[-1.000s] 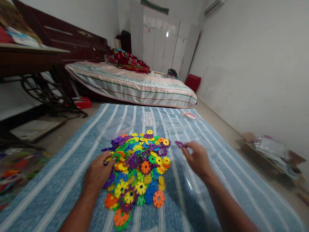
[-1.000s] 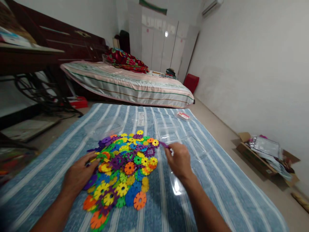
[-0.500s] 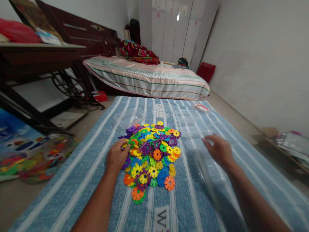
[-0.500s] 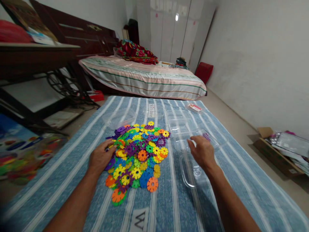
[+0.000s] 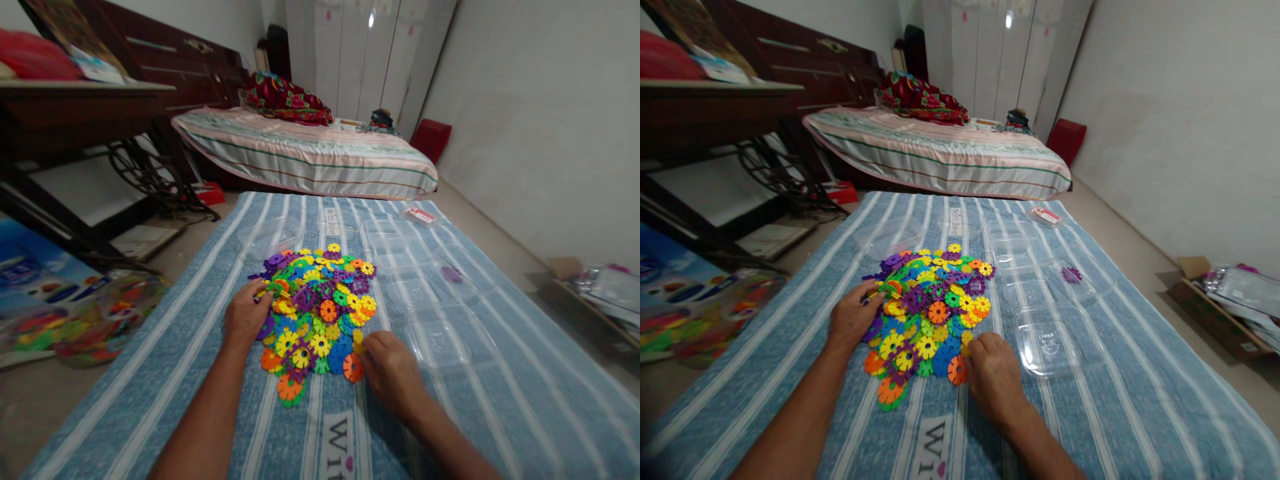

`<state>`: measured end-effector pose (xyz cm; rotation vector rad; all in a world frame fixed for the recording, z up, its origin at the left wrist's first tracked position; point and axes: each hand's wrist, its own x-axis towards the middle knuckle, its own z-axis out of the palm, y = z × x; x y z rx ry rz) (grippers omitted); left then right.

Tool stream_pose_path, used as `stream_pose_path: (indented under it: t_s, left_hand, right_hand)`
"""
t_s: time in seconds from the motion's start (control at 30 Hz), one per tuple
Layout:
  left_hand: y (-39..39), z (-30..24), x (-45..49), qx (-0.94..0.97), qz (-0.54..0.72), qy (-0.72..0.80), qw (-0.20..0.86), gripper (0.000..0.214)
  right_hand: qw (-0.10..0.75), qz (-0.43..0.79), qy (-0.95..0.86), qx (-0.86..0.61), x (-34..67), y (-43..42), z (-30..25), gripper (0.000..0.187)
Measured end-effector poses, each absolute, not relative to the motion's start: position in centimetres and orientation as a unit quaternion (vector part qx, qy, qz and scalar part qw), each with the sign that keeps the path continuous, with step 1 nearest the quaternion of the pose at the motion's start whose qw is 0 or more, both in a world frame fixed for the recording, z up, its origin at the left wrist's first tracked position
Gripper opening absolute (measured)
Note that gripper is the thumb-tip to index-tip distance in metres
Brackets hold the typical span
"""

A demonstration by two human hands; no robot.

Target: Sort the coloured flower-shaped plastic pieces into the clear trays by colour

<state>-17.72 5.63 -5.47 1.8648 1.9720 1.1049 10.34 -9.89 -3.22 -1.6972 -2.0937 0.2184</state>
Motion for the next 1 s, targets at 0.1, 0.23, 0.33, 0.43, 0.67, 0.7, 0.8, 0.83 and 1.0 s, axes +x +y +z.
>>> stream_pose_path:
  t_s: [0.1, 0.23, 0.33, 0.43, 0.67, 0.7, 0.8, 0.83, 1.0]
  left_hand:
    - [5.6, -5.5, -17.7, 0.63, 0.378, 0.67, 0.104, 0.026]
    - [5.7, -5.5, -17.8, 0.631, 0.381, 0.667, 0.108, 0.026]
    - [5.9, -5.6, -17.9, 0.629, 0.38, 0.669, 0.109, 0.027]
    - [6.0, -5.7, -17.9, 0.628, 0.382, 0.669, 0.105, 0.029]
    - [5.7, -5.6, -17.7, 0.63, 0.381, 0.667, 0.111, 0.027]
    - [5.7, -5.6, -17.7, 0.631, 0.381, 0.667, 0.111, 0.027]
    - [5.6, -5.7, -17.6, 0.629, 0.38, 0.67, 0.11, 0.026]
    - [5.6, -5.7, -17.6, 0.627, 0.381, 0.671, 0.109, 0.026]
    - [5.7, -6.0, -17.7, 0.629, 0.391, 0.664, 0.106, 0.024]
  right_hand:
    - [0.221, 0.05, -0.754, -0.617, 9.9, -9.0, -3.8, 0.012]
    - [0.198, 0.047, -0.741, -0.639, 9.3, -8.2, -3.8, 0.007]
    - [0.179, 0.06, -0.736, -0.65, 9.1, -8.2, -3.5, 0.006]
    - [0.166, 0.074, -0.744, -0.643, 9.2, -8.2, -3.3, 0.01]
    - [0.164, 0.045, -0.769, -0.616, 10.4, -7.8, -4.1, 0.02]
    - [0.172, 0.037, -0.772, -0.61, 10.5, -7.8, -4.2, 0.022]
    - [0.212, 0.009, -0.773, -0.599, 10.7, -8.1, -4.7, 0.025]
    - [0.228, 0.001, -0.771, -0.595, 10.7, -8.4, -4.7, 0.026]
    - [0.308, -0.01, -0.766, -0.564, 11.3, -10.2, -2.3, 0.028]
